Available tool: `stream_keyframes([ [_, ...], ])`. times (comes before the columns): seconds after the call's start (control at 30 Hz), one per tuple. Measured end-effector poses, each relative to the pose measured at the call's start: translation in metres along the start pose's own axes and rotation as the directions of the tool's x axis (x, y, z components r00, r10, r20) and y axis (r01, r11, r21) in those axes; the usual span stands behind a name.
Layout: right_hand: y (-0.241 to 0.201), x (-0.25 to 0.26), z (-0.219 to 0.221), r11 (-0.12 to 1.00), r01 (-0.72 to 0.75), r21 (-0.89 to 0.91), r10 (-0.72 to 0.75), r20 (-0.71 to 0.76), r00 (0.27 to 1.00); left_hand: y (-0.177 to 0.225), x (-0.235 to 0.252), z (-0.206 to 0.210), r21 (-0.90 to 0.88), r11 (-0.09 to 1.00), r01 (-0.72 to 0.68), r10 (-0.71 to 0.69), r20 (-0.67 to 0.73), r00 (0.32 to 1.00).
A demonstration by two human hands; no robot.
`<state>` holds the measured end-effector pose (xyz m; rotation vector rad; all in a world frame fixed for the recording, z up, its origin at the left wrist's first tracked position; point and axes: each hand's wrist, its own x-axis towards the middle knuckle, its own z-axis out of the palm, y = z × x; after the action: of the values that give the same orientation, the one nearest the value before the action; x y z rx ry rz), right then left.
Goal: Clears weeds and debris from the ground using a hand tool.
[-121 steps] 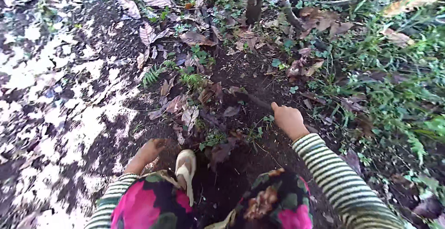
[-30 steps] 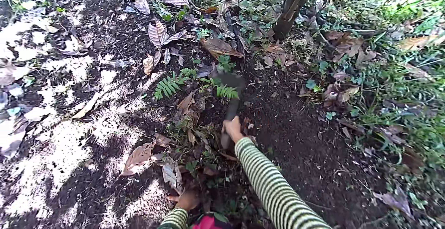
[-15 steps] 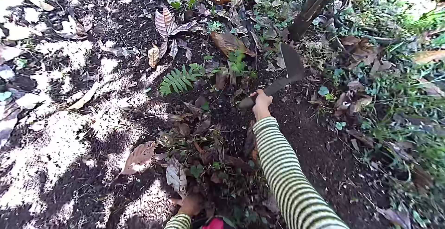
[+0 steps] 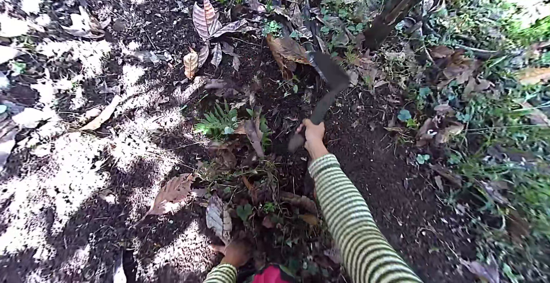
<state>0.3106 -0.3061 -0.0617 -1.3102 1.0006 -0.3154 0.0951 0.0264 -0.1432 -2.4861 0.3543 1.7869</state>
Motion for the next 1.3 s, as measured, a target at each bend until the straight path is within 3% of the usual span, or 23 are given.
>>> stream_keyframes([
  [0.03, 0.008, 0.003, 0.013, 1.000, 0.003, -0.010, -0.003, -0.005, 1.000, 0.000, 0.000, 0.000, -0.005, 1.000, 0.003, -0.003, -0.008, 1.000],
  [0.1, 0.049, -0.019, 0.016, 0.956, -0.014, -0.293, 0.057, 0.142, 0.988, -0.002, -0.004, 0.000, -0.014, 1.000, 0.013, -0.013, -0.017, 1.000],
  [0.17, 0.088, -0.065, -0.006, 0.743, 0.051, -0.667, 0.262, 0.360, 0.896, -0.001, -0.007, -0.004, -0.018, 1.000, 0.012, -0.012, 0.006, 1.000],
  [0.23, 0.096, -0.103, -0.022, 0.599, 0.119, -0.792, 0.372, 0.407, 0.834, 0.002, -0.008, -0.004, -0.036, 0.999, 0.024, -0.023, 0.025, 0.999],
  [0.3, 0.081, -0.112, -0.028, 0.664, 0.074, -0.744, 0.342, 0.390, 0.855, 0.001, -0.004, 0.000, -0.006, 0.999, 0.047, -0.047, 0.010, 0.999],
  [0.4, 0.030, -0.079, -0.010, 0.874, -0.050, -0.483, 0.229, 0.318, 0.920, -0.001, 0.003, 0.005, 0.000, 0.999, 0.037, -0.037, -0.007, 0.999],
  [0.5, 0.012, -0.040, 0.027, 0.974, -0.055, -0.221, 0.091, 0.158, 0.983, -0.001, 0.004, 0.003, -0.016, 1.000, 0.011, -0.011, -0.012, 1.000],
  [0.53, 0.022, -0.037, 0.035, 0.972, -0.048, -0.230, 0.078, 0.123, 0.989, -0.001, 0.002, 0.002, -0.016, 1.000, 0.004, -0.004, -0.006, 1.000],
  [0.6, 0.065, -0.050, 0.024, 0.885, -0.023, -0.464, 0.115, 0.170, 0.979, -0.001, -0.002, 0.002, -0.018, 1.000, 0.009, -0.009, 0.002, 1.000],
  [0.67, 0.095, -0.079, -0.013, 0.726, 0.013, -0.688, 0.248, 0.278, 0.928, -0.002, -0.001, -0.001, -0.042, 0.999, 0.008, -0.009, -0.018, 1.000],
  [0.73, 0.098, -0.103, -0.053, 0.641, 0.020, -0.767, 0.352, 0.317, 0.881, -0.004, 0.001, 0.005, -0.052, 0.999, 0.002, -0.003, -0.020, 1.000],
  [0.83, 0.063, -0.099, -0.082, 0.767, -0.063, -0.639, 0.341, 0.323, 0.883, -0.005, 0.009, 0.006, -0.020, 1.000, 0.005, -0.005, -0.025, 1.000],
  [0.93, 0.030, -0.063, -0.057, 0.906, -0.091, -0.414, 0.199, 0.226, 0.954, -0.004, 0.008, 0.006, -0.019, 1.000, 0.005, -0.005, -0.018, 1.000],
  [1.0, 0.038, -0.041, -0.035, 0.949, -0.111, -0.295, 0.154, 0.129, 0.980, -0.004, 0.005, 0.004, -0.023, 1.000, 0.010, -0.011, -0.034, 0.999],
  [1.07, 0.073, -0.058, -0.046, 0.913, -0.133, -0.386, 0.199, 0.136, 0.971, -0.005, 0.002, 0.003, -0.029, 0.999, 0.020, -0.022, -0.048, 0.999],
  [1.2, 0.105, -0.137, -0.136, 0.645, -0.102, -0.758, 0.451, 0.270, 0.851, -0.001, -0.009, -0.007, -0.016, 1.000, 0.010, -0.011, -0.011, 1.000],
  [1.23, 0.101, -0.145, -0.153, 0.620, -0.093, -0.779, 0.464, 0.268, 0.844, 0.001, -0.013, -0.008, -0.005, 1.000, 0.008, -0.008, 0.006, 1.000],
  [1.3, 0.080, -0.135, -0.165, 0.699, -0.085, -0.710, 0.390, 0.278, 0.878, 0.000, -0.010, -0.009, 0.004, 1.000, 0.008, -0.008, 0.014, 1.000],
])
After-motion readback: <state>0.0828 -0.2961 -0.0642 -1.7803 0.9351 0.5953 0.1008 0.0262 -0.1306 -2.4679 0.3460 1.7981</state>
